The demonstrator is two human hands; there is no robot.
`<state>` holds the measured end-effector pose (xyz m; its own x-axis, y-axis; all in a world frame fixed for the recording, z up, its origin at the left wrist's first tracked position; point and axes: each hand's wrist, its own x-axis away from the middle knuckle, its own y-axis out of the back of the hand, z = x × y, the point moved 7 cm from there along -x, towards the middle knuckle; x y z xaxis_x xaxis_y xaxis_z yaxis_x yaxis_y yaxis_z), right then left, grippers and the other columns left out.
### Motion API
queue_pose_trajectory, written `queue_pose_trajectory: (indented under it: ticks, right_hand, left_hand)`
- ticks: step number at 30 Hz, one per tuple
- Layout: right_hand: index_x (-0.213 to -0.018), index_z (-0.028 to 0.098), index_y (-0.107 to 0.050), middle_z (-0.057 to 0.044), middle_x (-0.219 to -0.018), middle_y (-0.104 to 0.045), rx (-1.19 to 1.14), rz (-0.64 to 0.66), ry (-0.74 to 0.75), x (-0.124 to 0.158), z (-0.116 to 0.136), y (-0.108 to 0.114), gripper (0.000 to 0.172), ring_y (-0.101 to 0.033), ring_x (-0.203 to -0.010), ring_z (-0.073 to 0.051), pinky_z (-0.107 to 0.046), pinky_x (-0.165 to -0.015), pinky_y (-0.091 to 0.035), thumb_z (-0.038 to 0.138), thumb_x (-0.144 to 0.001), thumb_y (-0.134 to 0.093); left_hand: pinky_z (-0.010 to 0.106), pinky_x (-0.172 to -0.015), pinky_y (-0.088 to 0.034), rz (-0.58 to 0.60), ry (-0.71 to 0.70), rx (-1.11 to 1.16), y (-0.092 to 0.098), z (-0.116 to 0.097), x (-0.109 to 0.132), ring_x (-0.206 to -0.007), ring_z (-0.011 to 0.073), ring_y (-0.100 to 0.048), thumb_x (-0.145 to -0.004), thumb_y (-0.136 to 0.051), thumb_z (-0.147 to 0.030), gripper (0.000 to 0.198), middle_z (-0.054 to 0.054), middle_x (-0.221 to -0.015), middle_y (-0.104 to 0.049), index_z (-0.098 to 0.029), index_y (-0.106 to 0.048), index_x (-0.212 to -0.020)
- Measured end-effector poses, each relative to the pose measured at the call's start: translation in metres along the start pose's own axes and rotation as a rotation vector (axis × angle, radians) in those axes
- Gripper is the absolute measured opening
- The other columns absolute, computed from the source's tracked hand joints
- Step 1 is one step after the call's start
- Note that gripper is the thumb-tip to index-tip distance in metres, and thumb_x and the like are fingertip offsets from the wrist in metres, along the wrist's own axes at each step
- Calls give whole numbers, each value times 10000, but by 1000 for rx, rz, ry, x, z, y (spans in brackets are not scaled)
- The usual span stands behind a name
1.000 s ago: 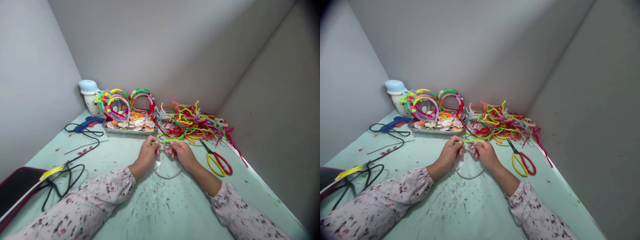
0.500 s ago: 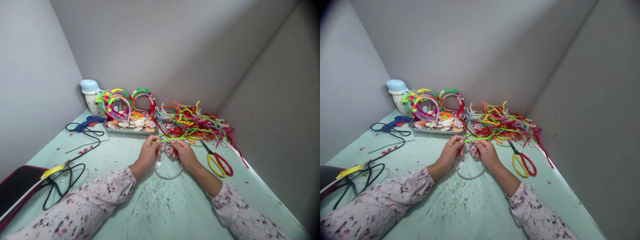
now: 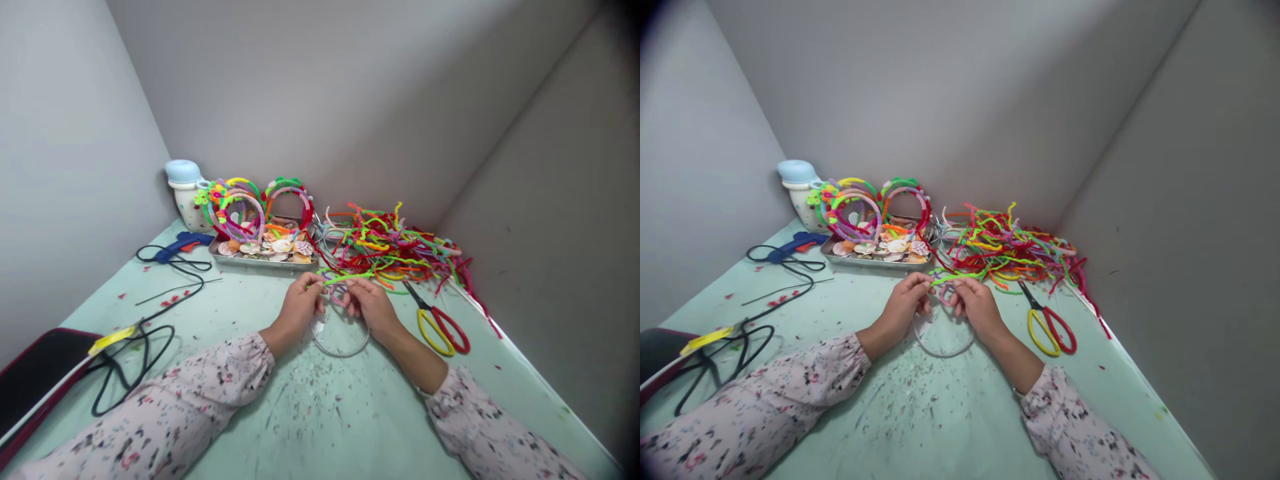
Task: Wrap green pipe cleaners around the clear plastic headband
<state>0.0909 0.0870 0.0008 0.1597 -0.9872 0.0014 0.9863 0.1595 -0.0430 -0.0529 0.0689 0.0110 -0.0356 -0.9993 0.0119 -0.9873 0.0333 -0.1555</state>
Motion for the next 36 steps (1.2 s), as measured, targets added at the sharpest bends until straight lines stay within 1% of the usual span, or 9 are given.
queue_pose_trajectory:
  ticks: [5,13,15,18,20,24,28,32,36]
  right_hand:
    - [-820,169,-600,36,-551,-597,30,18,8,-1,2,-2,225,-458,-369,-59,-164,-353,-280,390,-811,-556]
    - [-773,161,-597,25,-579,-593,42,14,38,3,7,-3,246,-456,-401,-62,-178,-381,-312,400,-817,-559]
    - [-833,165,-611,25,-604,-593,37,16,66,5,11,-4,247,-467,-426,-69,-187,-402,-327,407,-816,-566]
    - [-961,173,-615,18,-644,-593,41,36,116,9,18,-6,305,-490,-467,-87,-210,-451,-366,441,-833,-546]
    - [-957,171,-614,7,-661,-595,40,41,138,10,21,-7,344,-497,-484,-95,-223,-480,-389,481,-850,-511]
    - [-906,162,-621,-4,-652,-588,34,59,162,11,21,-8,383,-488,-497,-100,-232,-507,-404,512,-869,-468]
    - [-978,166,-625,-15,-694,-594,106,55,239,17,23,-12,345,-524,-593,-123,-244,-569,-433,466,-871,-492]
    - [-1091,195,-612,-20,-769,-604,302,42,313,26,27,-20,328,-529,-654,-140,-258,-609,-436,408,-849,-545]
    - [-1065,206,-610,-30,-811,-617,367,-15,338,31,32,-22,292,-531,-665,-153,-267,-615,-432,394,-854,-537]
  left_hand:
    - [169,-438,-357,-13,-55,-180,1,-2,3,-429,86,-459,-765,-539,-272,164,-58,-476,-501,-185,-519,-903]
    - [197,-535,-399,-52,-233,-399,7,-21,6,-568,84,-528,-777,-533,-268,110,-21,-747,-590,-186,-569,-841]
    - [198,-530,-394,-69,-230,-370,12,-24,4,-556,84,-521,-778,-544,-290,124,-18,-726,-589,-183,-576,-830]
    - [194,-496,-368,-109,-183,-236,21,-24,-1,-490,86,-479,-760,-580,-332,164,-33,-566,-534,-177,-568,-812]
    - [189,-478,-354,-129,-121,-134,26,-21,-3,-461,84,-458,-742,-599,-338,178,-36,-514,-515,-173,-560,-796]
    - [174,-465,-349,-152,-24,47,33,-19,0,-461,61,-466,-718,-611,-290,166,-28,-598,-553,-163,-535,-791]
    - [161,-444,-331,-115,37,142,41,-20,12,-478,48,-482,-719,-600,-264,171,-17,-691,-567,-153,-523,-822]
    - [163,-446,-340,-91,57,212,49,-16,24,-475,46,-481,-705,-578,-211,173,-21,-697,-563,-152,-519,-856]
    - [168,-448,-330,-59,16,196,48,-12,27,-472,48,-475,-703,-559,-204,174,-18,-709,-575,-158,-525,-867]
